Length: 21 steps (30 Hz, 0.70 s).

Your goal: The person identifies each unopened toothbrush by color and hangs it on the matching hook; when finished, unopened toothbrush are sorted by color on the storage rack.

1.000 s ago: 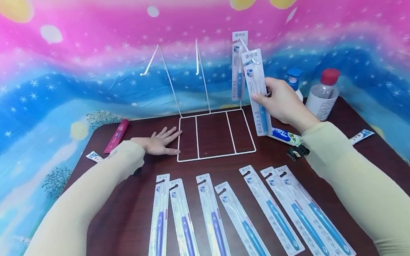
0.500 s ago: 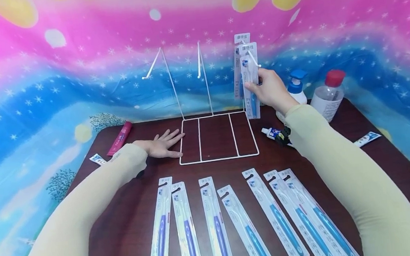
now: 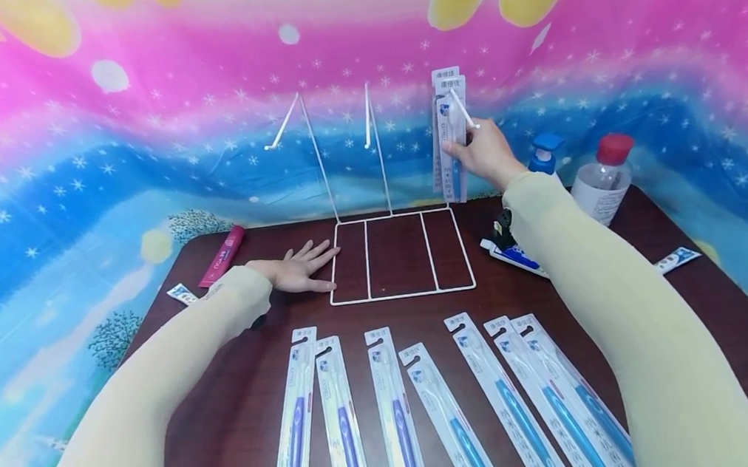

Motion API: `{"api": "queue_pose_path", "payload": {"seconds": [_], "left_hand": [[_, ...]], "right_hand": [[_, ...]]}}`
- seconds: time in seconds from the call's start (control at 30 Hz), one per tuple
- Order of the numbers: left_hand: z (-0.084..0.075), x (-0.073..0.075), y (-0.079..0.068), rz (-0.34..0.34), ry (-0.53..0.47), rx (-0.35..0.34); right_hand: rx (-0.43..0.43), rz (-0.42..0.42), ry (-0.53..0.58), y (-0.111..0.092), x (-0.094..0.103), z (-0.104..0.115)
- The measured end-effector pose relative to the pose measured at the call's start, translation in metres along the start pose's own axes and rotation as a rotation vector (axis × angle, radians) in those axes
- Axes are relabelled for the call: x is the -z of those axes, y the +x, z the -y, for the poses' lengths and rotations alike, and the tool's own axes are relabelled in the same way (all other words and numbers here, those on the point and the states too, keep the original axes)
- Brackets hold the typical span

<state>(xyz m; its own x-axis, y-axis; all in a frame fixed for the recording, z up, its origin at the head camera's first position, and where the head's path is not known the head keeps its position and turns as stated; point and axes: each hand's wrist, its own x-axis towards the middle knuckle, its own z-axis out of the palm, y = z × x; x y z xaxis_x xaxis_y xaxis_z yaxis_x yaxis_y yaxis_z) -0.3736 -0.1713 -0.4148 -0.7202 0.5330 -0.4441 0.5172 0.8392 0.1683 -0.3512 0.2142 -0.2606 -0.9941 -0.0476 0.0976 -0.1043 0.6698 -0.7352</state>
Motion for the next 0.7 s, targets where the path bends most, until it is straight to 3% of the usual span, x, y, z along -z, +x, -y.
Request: {"api": "queue_pose_path", "payload": {"seconds": [0.23,0.47,0.7], "left_hand": [[0.006,-0.005,0.007,-0.013,-0.012,-0.001],[0.002,-0.005,0.003,-0.001,-0.004,-0.01],[-0.002,0.002,-0.002,0.003,0.002,0.0]], "right_hand": [[0.016,0.022,0.019,-0.001,0.0,-0.001],[-0.006,0.058,0.015,-0.005,0.006,-0.004],[-0.045,0.009,-0.067,-0.033,0.028,0.001]]}}
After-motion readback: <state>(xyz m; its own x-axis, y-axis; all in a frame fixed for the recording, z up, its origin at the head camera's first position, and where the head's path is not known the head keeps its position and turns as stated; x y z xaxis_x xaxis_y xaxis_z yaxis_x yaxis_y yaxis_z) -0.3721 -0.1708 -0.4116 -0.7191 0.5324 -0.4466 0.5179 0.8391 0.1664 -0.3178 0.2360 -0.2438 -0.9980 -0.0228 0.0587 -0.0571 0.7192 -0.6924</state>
